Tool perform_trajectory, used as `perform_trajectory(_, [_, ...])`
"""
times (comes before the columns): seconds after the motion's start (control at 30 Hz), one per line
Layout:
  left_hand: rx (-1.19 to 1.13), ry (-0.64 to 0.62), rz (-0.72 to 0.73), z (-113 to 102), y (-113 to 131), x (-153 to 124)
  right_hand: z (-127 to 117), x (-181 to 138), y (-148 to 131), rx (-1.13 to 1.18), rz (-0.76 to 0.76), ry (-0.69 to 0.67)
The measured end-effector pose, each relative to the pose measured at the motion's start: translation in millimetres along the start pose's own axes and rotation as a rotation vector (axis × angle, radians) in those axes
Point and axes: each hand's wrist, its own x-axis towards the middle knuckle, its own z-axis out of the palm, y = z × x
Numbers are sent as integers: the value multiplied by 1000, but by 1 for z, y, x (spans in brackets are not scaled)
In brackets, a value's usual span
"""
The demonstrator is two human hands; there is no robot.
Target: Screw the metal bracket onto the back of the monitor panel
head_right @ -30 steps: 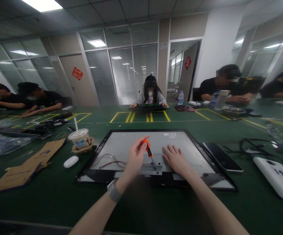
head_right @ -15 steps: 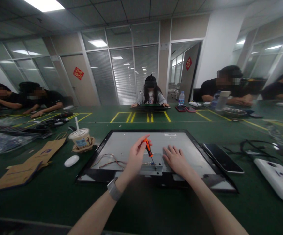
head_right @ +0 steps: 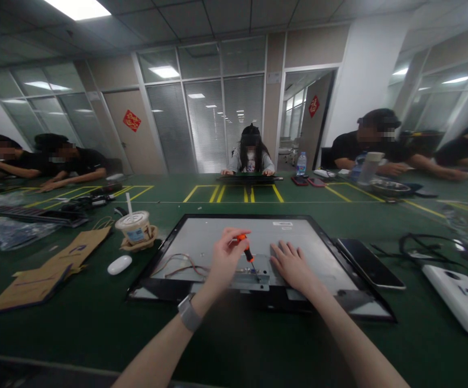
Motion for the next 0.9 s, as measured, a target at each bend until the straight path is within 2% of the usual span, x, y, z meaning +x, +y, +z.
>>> perform_trajectory(0.1, [-3,16,-18,2,-4,-3,-2,0,-1,-11,3,-8])
perform_trajectory(0.27, [-96,-92,-19,6,-8,-8,-8,-1,-5,-49,7,-42])
perform_trajectory(0.33, [-58,-100,9,6,-7,-9,-9,-1,-5,-51,7,-46])
perform_trajectory(0.5, [106,-23,89,4,-4,-8,-9,-2,-5,-27,3,-41])
perform_trajectory(0.67, [97,-61,104,3,-1,-9,-7,-1,-4,-17,7,-21])
perform_trajectory(0.77, [159,-87,193,2,1,-9,-6,-1,-5,-26,10,-23])
perform_trajectory(0.9, [274,-35,270,1,2,-8,-4,0,-4,-43,10,-16])
